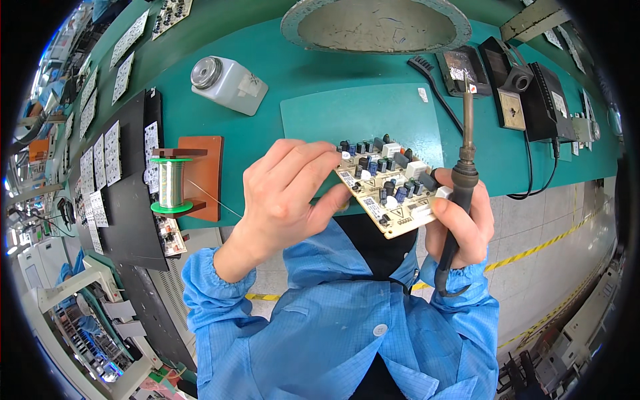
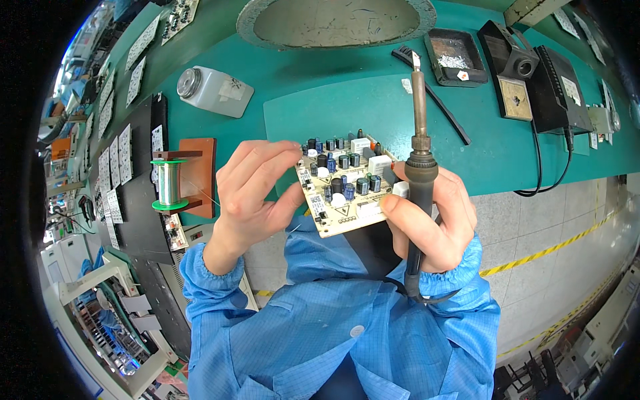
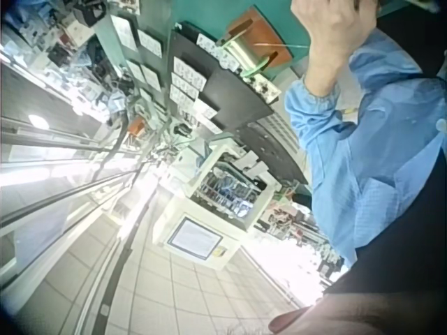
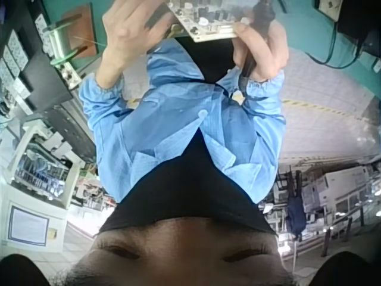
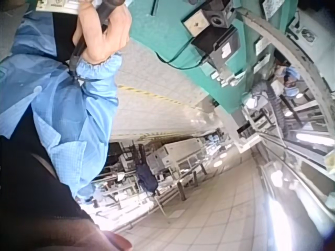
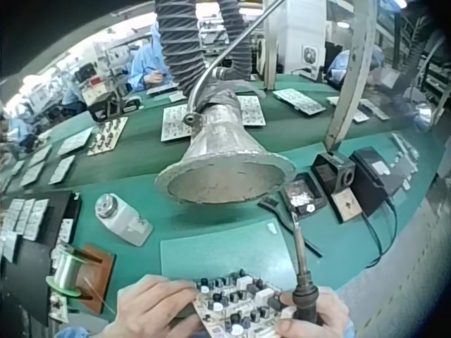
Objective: Soldering components onto printed circuit boards at a manual assembly station.
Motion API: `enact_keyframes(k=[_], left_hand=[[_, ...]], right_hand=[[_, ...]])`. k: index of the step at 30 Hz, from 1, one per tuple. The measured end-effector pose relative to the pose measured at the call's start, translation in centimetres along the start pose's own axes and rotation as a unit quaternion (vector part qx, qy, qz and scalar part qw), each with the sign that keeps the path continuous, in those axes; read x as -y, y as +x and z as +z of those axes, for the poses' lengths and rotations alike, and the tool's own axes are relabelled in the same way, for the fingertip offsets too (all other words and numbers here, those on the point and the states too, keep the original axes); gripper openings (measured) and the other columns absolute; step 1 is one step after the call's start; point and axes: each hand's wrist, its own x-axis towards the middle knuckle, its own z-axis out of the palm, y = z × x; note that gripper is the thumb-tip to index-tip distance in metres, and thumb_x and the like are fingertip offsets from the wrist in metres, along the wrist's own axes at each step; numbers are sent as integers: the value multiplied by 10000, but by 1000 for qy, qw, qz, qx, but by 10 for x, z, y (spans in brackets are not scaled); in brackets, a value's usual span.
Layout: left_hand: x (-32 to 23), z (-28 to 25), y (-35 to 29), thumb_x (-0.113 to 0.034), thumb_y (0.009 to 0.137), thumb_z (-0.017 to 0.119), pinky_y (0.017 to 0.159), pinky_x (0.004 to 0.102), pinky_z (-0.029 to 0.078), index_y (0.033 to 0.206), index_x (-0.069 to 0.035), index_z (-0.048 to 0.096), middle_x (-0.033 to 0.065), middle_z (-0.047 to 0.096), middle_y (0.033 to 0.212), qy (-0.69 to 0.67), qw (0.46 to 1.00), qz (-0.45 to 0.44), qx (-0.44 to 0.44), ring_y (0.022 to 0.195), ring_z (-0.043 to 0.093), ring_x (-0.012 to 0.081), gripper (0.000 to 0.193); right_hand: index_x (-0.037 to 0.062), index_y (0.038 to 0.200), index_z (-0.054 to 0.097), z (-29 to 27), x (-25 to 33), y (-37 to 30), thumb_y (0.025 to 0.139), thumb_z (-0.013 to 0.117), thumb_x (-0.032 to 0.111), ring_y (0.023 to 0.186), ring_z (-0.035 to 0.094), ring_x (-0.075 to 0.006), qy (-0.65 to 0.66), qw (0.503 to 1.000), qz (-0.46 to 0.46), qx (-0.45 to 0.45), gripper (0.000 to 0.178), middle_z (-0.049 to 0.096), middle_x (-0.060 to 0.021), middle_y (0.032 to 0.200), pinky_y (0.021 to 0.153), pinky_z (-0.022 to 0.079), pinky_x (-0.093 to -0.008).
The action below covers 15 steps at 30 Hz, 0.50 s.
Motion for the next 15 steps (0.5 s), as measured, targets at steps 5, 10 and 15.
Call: enact_keyframes(k=[5,10,15], left_hand=[[4,4,0,-91,530,786,593,319,509,859,-27,653,75,665,887,3,1000,15,-20,727,614,235,361],[4,6,1,-83,526,788,588,318,506,851,-28,652,76,664,875,-2,999,20,-27,717,611,234,356],[7,5,0,-65,528,786,586,314,503,851,-28,651,74,660,880,5,999,31,-20,714,605,233,352]], right_hand=[[155,992,651,-1,-4,-3,630,763,-18,880,649,-310,6,1000,-6,-12,416,650,-160,997,727,539,-367],[148,998,648,3,-8,-6,605,767,-37,863,645,-304,17,999,-5,-45,450,649,-161,1002,713,532,-358],[139,988,641,1,-5,-3,604,756,-56,861,646,-307,13,1000,1,-26,446,650,-158,999,717,532,-361]])
